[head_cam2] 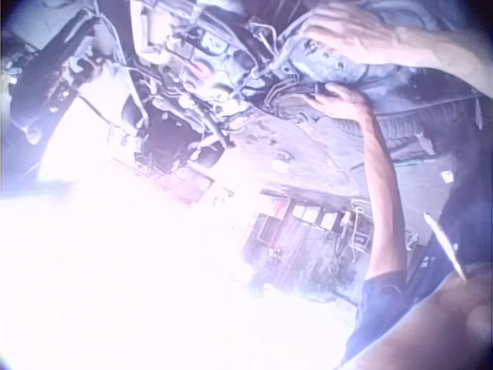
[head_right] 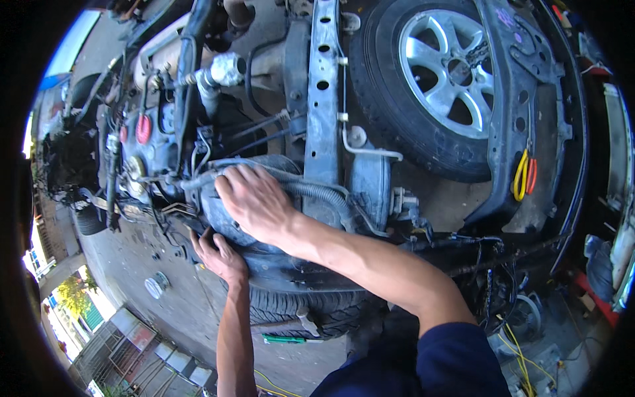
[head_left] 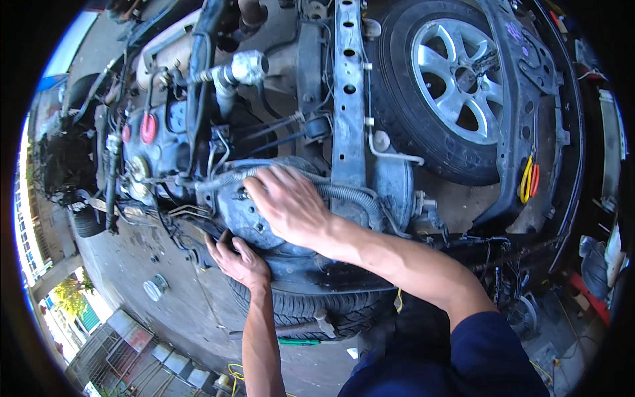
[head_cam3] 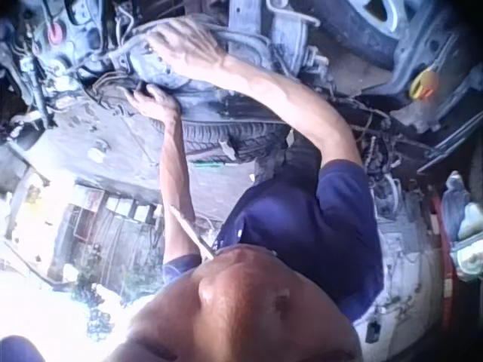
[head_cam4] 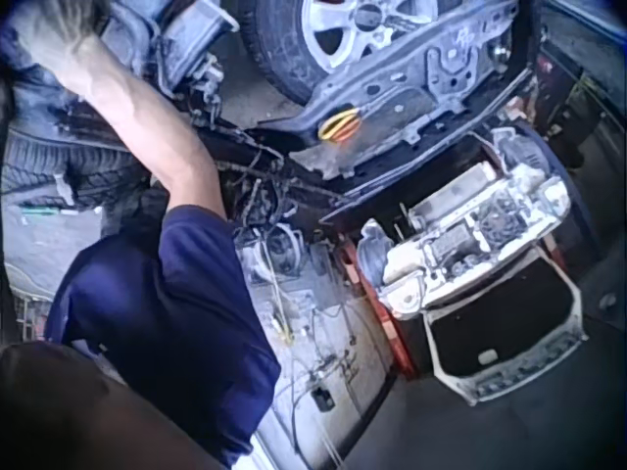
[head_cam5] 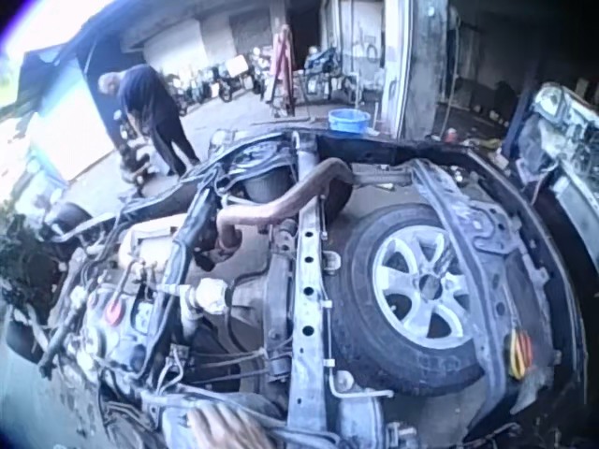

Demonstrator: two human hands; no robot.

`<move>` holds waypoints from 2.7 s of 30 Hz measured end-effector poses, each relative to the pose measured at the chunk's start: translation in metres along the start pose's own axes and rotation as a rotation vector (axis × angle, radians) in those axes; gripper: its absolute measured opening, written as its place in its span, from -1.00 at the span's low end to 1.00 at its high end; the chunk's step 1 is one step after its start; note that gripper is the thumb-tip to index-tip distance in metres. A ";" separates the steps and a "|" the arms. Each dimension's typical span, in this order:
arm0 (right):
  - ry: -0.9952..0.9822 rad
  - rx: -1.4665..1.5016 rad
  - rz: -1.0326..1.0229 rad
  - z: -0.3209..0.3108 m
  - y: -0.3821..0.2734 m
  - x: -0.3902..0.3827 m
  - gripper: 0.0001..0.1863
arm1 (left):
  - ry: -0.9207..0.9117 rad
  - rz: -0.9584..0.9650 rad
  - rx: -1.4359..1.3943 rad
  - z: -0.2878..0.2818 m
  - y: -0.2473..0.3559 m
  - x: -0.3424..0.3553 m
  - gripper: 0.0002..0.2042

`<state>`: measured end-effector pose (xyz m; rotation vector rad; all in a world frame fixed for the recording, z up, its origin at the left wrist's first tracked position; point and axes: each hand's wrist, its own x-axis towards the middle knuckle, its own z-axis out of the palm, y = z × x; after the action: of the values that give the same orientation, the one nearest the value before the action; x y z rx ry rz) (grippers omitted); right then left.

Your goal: The person works under the front of a car with the hood open, using pliers to cut a zip tie and then repeatedly adjusting a rubber mount and nearby wiring. The hands manipulate the mount and a wire harness, repositioning and securing components in the wheel well area.

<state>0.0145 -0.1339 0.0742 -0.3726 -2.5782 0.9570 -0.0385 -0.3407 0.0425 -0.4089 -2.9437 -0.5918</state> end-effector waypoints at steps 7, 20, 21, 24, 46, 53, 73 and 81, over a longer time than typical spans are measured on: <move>0.137 0.111 0.174 -0.144 0.018 -0.091 -0.48 | -0.048 -0.133 0.037 -0.006 0.012 0.002 -0.66; 0.262 0.330 0.145 -0.295 -0.177 -0.253 -0.65 | -0.034 -0.186 -0.221 -0.020 0.016 -0.012 -0.42; 0.311 0.344 0.114 -0.301 -0.193 -0.263 -0.65 | -0.071 -0.230 -0.295 -0.038 0.027 -0.025 -0.39; 0.326 0.311 0.129 -0.306 -0.232 -0.294 -0.67 | -0.308 -0.164 -1.146 -0.128 0.060 -0.088 -0.44; -0.254 0.301 -0.241 -0.169 -0.395 -0.363 -0.62 | 0.105 1.108 -2.214 -0.503 -0.053 -0.384 -0.45; -0.283 0.275 -0.239 -0.163 -0.397 -0.376 -0.63 | 0.072 1.125 -2.118 -0.507 -0.068 -0.394 -0.46; -0.265 0.122 -0.308 -0.172 -0.372 -0.380 -0.57 | 0.681 -0.371 -2.183 -0.417 -0.269 -0.407 -0.36; -0.092 -0.078 -0.027 -0.232 -0.294 -0.377 -0.61 | 0.093 -1.306 -1.826 -0.269 -0.262 -0.443 -0.72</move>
<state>0.4171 -0.3549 0.3415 -0.3210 -2.7023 0.8860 0.3260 -0.7854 0.1229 1.4400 -1.1942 -2.8678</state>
